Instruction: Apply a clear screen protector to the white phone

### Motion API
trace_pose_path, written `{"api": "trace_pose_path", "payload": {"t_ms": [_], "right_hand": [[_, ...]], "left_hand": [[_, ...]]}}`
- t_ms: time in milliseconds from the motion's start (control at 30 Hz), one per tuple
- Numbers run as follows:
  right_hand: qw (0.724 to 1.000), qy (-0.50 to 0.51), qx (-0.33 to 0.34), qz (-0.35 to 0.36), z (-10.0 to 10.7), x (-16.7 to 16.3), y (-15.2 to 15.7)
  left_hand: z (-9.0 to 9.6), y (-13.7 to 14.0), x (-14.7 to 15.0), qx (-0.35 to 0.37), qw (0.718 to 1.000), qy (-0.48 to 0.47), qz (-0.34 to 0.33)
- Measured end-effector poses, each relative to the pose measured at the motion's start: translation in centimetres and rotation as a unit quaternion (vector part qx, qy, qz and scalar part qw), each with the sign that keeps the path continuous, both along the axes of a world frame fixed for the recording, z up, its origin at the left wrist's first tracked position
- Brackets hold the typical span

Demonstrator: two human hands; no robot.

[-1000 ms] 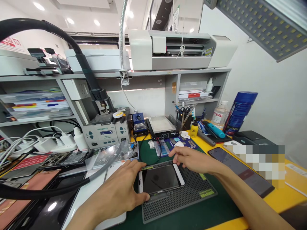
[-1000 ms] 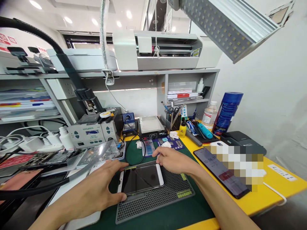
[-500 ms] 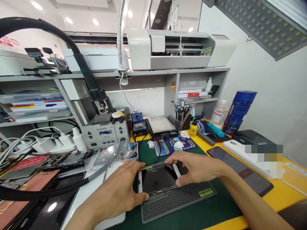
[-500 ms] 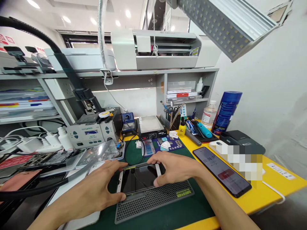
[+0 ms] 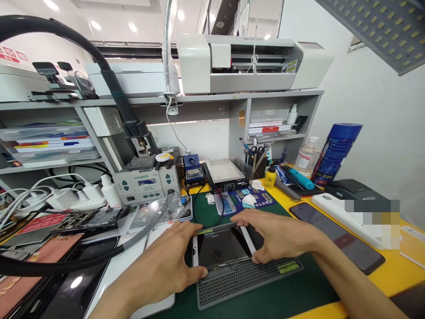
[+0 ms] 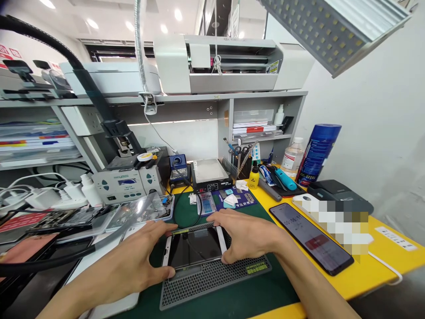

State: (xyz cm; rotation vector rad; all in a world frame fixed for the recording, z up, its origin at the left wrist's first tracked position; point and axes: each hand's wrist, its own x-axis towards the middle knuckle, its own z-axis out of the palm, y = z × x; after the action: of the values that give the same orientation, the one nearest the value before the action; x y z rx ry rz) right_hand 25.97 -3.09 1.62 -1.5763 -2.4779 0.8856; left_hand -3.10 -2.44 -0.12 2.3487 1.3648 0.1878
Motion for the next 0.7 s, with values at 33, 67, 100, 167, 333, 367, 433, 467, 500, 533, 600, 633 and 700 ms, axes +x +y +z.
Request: {"api": "trace_pose_path", "payload": {"t_ms": [33, 67, 100, 167, 333, 367, 433, 467, 500, 533, 600, 633, 700], "right_hand": [[1.0, -0.001, 0.004, 0.003, 0.05, 0.03, -0.03], [1.0, 0.0, 0.008, 0.008, 0.1, 0.05, -0.05], [1.0, 0.002, 0.012, 0.013, 0.16, 0.06, -0.08], [1.0, 0.006, 0.017, 0.019, 0.25, 0.04, -0.13], [1.0, -0.014, 0.013, 0.006, 0.53, -0.15, -0.21], [1.0, -0.018, 0.011, 0.002, 0.59, -0.19, -0.22], [1.0, -0.02, 0.011, -0.003, 0.68, -0.22, -0.24], [1.0, -0.02, 0.013, -0.004, 0.72, -0.22, -0.26], [1.0, -0.019, 0.013, -0.004, 0.75, -0.21, -0.28], [1.0, -0.02, 0.011, -0.005, 0.78, -0.2, -0.3], [1.0, -0.022, 0.006, -0.008, 0.85, -0.16, -0.34], [1.0, -0.023, 0.003, -0.01, 0.88, -0.13, -0.36], [1.0, -0.023, 0.004, -0.013, 0.92, -0.09, -0.39]], "left_hand": [[-0.02, 0.04, 0.03, -0.003, 1.0, 0.001, 0.002], [-0.05, 0.09, 0.06, -0.006, 1.0, 0.0, 0.004], [-0.08, 0.14, 0.09, -0.009, 1.0, 0.0, 0.005], [-0.15, 0.22, 0.11, -0.009, 1.0, -0.004, 0.003], [-0.12, 0.2, 0.09, -0.011, 1.0, -0.004, -0.003], [-0.08, 0.17, 0.09, -0.011, 1.0, -0.004, -0.003], [0.0, 0.15, 0.12, -0.012, 1.0, -0.003, -0.003], [0.02, 0.15, 0.12, -0.013, 1.0, -0.003, -0.003], [0.01, 0.16, 0.11, -0.014, 1.0, -0.004, -0.003], [-0.01, 0.17, 0.09, -0.014, 1.0, -0.004, -0.004], [-0.11, 0.19, -0.01, -0.013, 1.0, -0.005, -0.005], [-0.17, 0.19, -0.06, -0.012, 1.0, -0.006, -0.006], [-0.26, 0.17, -0.15, -0.011, 1.0, -0.008, -0.01]]}}
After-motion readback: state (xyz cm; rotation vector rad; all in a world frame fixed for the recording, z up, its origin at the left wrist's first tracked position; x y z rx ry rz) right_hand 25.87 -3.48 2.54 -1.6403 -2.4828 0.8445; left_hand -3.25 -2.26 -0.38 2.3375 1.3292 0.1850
